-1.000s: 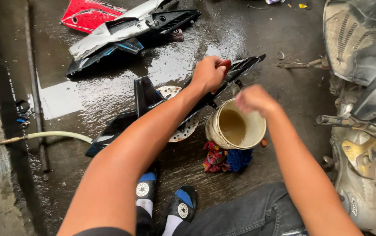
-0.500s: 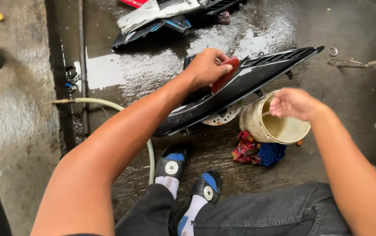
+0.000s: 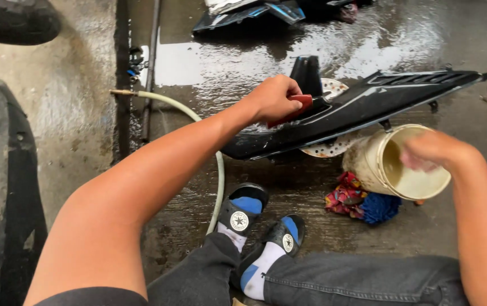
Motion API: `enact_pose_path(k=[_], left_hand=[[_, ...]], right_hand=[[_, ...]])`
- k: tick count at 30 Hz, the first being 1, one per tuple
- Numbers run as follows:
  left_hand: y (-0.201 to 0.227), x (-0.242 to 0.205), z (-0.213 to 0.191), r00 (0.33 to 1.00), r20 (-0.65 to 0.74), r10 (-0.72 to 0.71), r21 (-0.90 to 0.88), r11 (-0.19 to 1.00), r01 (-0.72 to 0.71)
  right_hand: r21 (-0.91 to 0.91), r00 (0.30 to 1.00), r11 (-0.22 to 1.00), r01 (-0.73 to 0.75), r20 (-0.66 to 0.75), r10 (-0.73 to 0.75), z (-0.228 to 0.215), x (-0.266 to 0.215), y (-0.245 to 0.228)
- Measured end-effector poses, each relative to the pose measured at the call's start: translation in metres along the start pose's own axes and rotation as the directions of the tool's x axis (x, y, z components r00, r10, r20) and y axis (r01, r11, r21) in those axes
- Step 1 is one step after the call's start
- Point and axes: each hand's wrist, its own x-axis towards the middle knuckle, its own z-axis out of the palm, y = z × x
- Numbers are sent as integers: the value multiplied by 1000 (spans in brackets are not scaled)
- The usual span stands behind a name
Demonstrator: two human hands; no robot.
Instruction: Washing and cleaning motorcycle plastic body panels using water, a bucket, and a cloth
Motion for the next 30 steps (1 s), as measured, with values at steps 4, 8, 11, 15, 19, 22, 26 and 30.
enact_pose_path(k=[4, 8, 11, 15, 19, 22, 26, 30], left_hand=[[-24, 0, -14, 997, 33, 69, -130, 989, -64], [-32, 9, -13, 992, 36, 125, -75, 990, -122], [-26, 10, -3, 981, 43, 187, -96, 978, -183], [-7, 13, 8, 993, 56, 103, -37, 994, -101], [-5, 18, 22, 996, 92, -22, 34, 999, 18], [-12, 16, 32, 987, 71, -142, 135, 982, 131], [-36, 22, 40, 972, 68, -225, 230, 952, 204], [-28, 8, 3, 947, 209, -245, 165, 963, 213]], right_hand=[[107, 949, 944, -312, 77, 305, 41, 143, 136], [351, 965, 905, -240, -11, 260, 82, 182, 157], [586, 962, 766, -264, 216, 166, 72, 177, 173], [598, 963, 798, -70, 249, -101, 21, 79, 95], [446, 983, 884, 137, 47, -176, 25, -27, -51], [465, 917, 812, 352, 3, -399, 65, -69, -135], [399, 882, 814, 423, 25, -471, 86, -95, -171], [39, 957, 965, 259, -144, -251, 23, -67, -107]])
